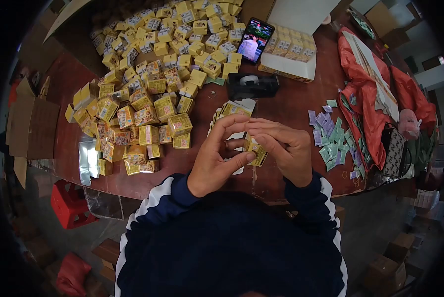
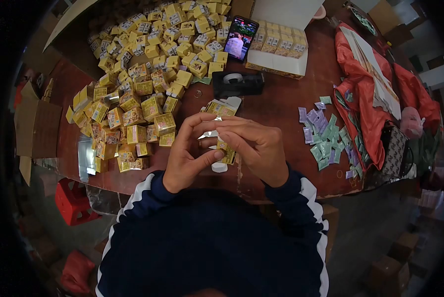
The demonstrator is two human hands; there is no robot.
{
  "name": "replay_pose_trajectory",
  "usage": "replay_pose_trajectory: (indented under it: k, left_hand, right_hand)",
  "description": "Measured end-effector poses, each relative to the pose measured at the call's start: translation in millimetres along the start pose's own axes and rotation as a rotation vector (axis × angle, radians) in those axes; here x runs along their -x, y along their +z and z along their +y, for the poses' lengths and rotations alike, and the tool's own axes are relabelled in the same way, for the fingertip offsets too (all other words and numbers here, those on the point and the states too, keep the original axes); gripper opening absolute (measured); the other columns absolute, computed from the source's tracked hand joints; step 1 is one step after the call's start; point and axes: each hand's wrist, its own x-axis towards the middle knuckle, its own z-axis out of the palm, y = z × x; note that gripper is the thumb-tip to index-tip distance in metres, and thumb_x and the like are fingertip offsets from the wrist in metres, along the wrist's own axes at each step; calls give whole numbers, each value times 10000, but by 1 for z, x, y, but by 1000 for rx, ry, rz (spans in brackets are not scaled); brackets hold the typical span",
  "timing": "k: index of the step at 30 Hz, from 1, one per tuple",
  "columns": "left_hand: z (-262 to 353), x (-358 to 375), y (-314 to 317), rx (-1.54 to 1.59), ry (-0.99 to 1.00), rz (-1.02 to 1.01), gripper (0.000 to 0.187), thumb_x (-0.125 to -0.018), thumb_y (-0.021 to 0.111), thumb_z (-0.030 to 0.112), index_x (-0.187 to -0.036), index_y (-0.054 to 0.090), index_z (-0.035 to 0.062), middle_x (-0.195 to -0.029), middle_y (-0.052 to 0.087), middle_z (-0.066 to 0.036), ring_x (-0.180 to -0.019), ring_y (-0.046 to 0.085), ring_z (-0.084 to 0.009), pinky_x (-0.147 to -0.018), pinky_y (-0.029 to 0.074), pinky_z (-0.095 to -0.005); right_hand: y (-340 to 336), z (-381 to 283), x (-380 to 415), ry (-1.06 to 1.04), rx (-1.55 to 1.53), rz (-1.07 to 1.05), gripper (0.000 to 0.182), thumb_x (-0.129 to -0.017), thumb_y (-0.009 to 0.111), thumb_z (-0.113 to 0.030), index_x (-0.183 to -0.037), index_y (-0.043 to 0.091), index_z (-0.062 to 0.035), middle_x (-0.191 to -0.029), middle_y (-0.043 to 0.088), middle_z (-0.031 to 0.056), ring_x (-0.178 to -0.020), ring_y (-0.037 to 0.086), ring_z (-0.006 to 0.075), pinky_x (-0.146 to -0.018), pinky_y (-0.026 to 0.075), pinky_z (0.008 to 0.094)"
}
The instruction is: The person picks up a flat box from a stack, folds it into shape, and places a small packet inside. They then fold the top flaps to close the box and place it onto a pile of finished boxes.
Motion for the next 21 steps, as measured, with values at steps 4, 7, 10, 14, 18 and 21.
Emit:
replay_pose_trajectory:
  k: [4,7,10,14,18,21]
  left_hand:
    - [-8,-1,-2,66,134,23,528,-904,678,-21,-1364,433,64,-1337,504,-99,-1219,518,-169,-990,481,-326]
    - [-11,0,-3,50,192,-9,425,-920,649,-38,-1305,488,43,-1366,493,-110,-1228,527,-176,-1013,471,-335]
    - [-6,2,2,114,169,26,341,-926,637,-45,-1246,538,20,-1396,481,-115,-1209,552,-181,-1011,477,-330]
    - [-9,0,-2,20,211,-3,305,-929,633,-44,-1218,556,12,-1414,471,-116,-1196,568,-183,-993,489,-313]
    - [-10,1,-5,29,116,31,255,-931,625,-22,-1170,589,59,-1417,461,-106,-1197,563,-180,-931,514,-303]
    - [-2,2,-9,-112,116,16,244,-899,652,1,-1120,603,89,-1387,476,-104,-1215,538,-183,-891,528,-305]
  right_hand:
    - [-5,2,-2,-160,132,-84,240,-893,668,-42,-1110,712,52,-1152,706,191,-1154,645,347,-1008,492,419]
    - [-5,4,-2,-253,207,-84,270,-884,682,-58,-1133,705,44,-1166,695,191,-1166,636,363,-1008,495,421]
    - [-3,3,-5,-370,336,-28,237,-857,716,-56,-1086,723,6,-1134,704,148,-1116,664,340,-941,542,389]
    - [1,3,-3,-408,335,-7,216,-847,714,-27,-1060,733,2,-1115,710,144,-1109,665,341,-926,549,385]
    - [10,5,5,-245,202,30,200,-841,701,28,-1037,737,21,-1116,715,144,-1172,630,342,-960,523,390]
    - [20,13,13,-156,91,49,176,-864,683,18,-1030,738,36,-1131,715,147,-1241,583,342,-1015,479,404]
